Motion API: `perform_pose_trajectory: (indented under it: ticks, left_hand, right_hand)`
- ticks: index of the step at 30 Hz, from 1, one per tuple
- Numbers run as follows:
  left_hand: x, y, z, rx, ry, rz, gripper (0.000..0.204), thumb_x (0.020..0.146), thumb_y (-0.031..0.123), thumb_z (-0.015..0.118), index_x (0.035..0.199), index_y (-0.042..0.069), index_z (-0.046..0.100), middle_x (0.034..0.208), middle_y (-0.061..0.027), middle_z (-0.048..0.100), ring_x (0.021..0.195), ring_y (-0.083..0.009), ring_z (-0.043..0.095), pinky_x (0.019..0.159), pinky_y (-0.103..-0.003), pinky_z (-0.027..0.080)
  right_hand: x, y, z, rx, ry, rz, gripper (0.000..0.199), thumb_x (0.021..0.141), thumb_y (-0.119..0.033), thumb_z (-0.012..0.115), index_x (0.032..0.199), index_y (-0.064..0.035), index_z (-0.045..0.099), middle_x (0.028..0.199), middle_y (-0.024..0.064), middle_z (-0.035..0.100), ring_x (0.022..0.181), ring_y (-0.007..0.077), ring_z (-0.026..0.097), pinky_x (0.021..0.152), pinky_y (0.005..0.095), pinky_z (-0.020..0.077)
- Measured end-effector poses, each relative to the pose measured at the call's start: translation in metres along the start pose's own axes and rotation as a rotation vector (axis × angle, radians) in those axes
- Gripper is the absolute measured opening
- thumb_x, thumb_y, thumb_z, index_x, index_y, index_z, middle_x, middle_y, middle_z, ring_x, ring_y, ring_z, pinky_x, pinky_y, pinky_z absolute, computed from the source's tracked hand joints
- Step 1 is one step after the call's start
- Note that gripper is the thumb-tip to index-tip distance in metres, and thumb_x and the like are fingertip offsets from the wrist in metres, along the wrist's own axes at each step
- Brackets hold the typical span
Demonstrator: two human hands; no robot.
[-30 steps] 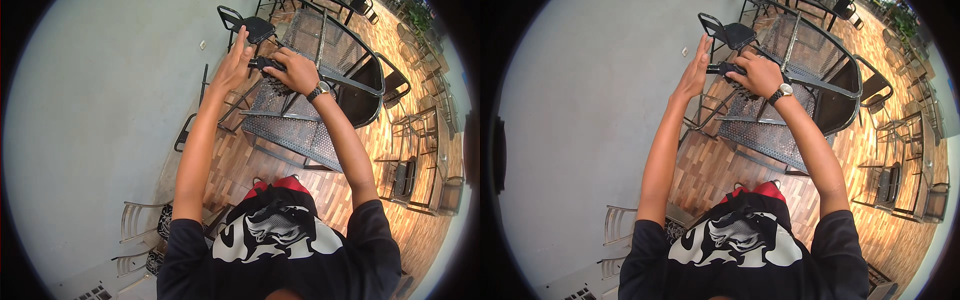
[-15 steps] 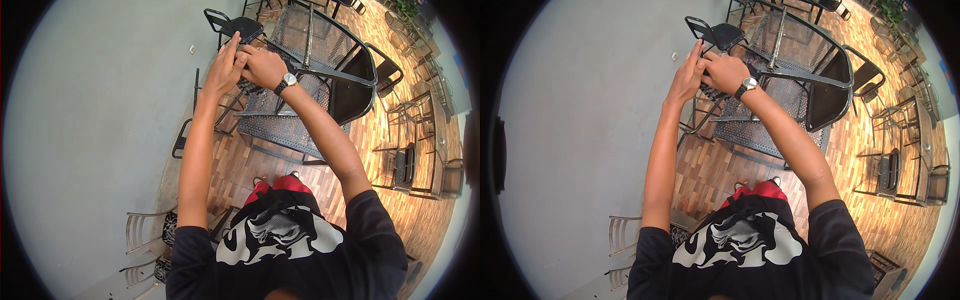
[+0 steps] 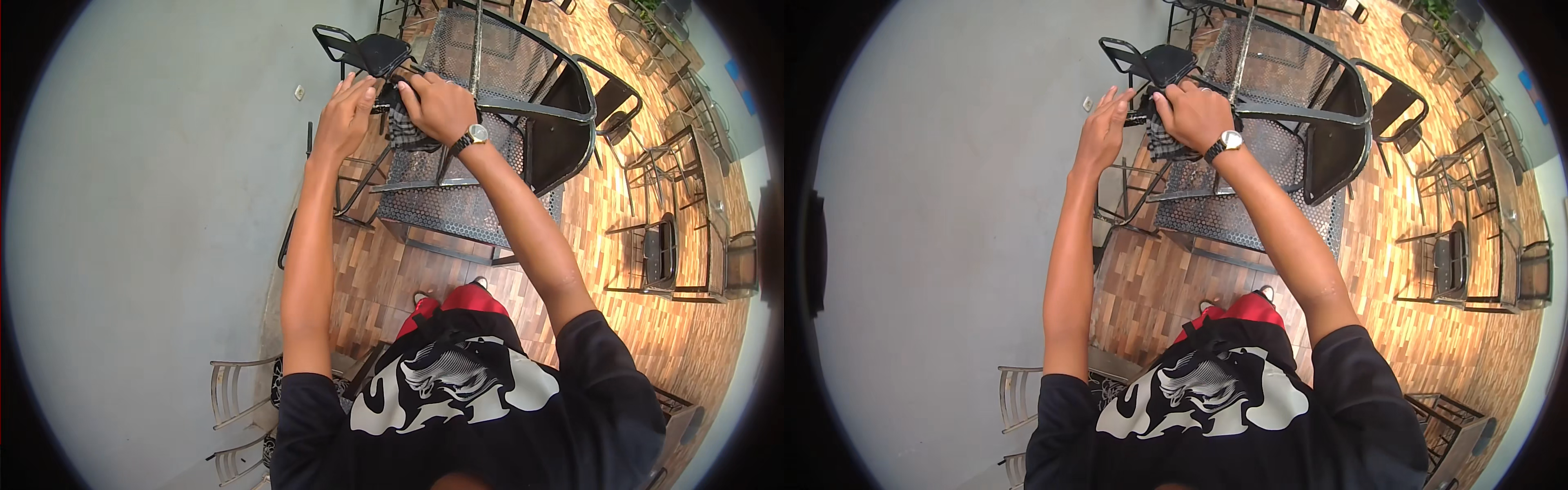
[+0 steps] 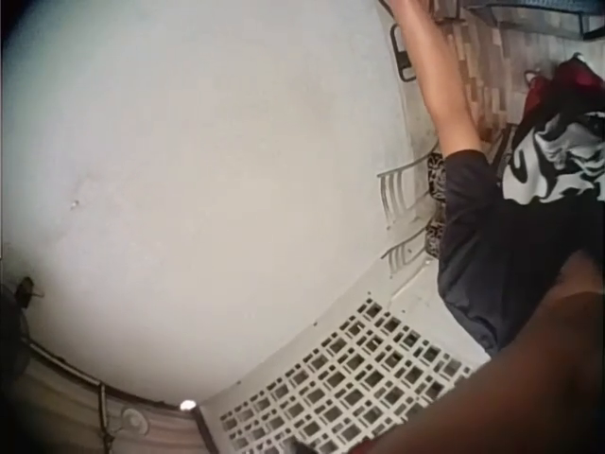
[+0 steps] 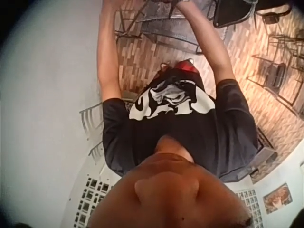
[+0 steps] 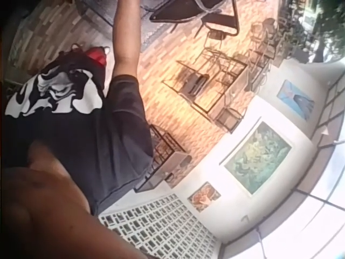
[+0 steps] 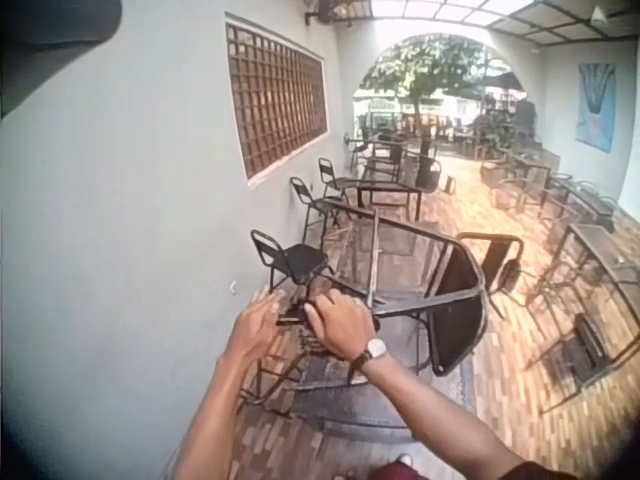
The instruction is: Assembling or repairing a metal mesh table and chair by tightening hardware.
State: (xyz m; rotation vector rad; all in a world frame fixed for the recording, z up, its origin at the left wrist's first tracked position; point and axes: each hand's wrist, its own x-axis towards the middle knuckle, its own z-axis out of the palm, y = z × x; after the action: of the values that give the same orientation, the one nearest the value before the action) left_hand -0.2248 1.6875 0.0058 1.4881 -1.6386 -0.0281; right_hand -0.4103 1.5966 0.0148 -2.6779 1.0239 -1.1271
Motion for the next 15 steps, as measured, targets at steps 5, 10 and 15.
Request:
perform_pose_trajectory:
  ticks: [5, 10, 15]
  left_hand:
    - [0.001, 0.002, 0.006, 0.065, 0.015, -0.016, 0.055, 0.108, 0.043, 0.040, 0.129, -0.001, 0.066, 0.136, -0.0228, 0.062, 0.137, -0.0442, 0.048, 0.118, -0.048, 0.033]
    - [0.008, 0.002, 0.004, 0.104, -0.011, -0.024, 0.059, 0.108, 0.046, 0.039, 0.132, -0.002, 0.063, 0.139, -0.0221, 0.060, 0.137, -0.0428, 0.048, 0.119, -0.048, 0.031]
    - [0.006, 0.004, -0.001, 0.144, -0.058, -0.132, 0.061, 0.108, 0.048, 0.036, 0.135, -0.002, 0.060, 0.140, -0.0233, 0.059, 0.136, -0.0427, 0.049, 0.118, -0.047, 0.032]
  right_hand:
    - [0.045, -0.003, -0.017, 0.078, -0.479, 0.252, 0.064, 0.094, -0.055, 0.046, 0.095, 0.0015, 0.077, 0.100, 0.0303, 0.071, 0.098, 0.0449, 0.069, 0.093, 0.0495, 0.0541]
    - [0.031, -0.008, -0.007, 0.069, -0.223, 0.174, 0.059, 0.093, -0.057, 0.049, 0.092, -0.0053, 0.077, 0.089, 0.0213, 0.074, 0.083, 0.0394, 0.072, 0.077, 0.0488, 0.0578]
    - [-0.029, -0.007, 0.016, 0.059, 0.354, -0.280, 0.024, 0.086, -0.023, 0.075, 0.108, -0.0141, 0.069, 0.112, 0.0018, 0.067, 0.105, 0.0225, 0.063, 0.094, 0.0407, 0.0465]
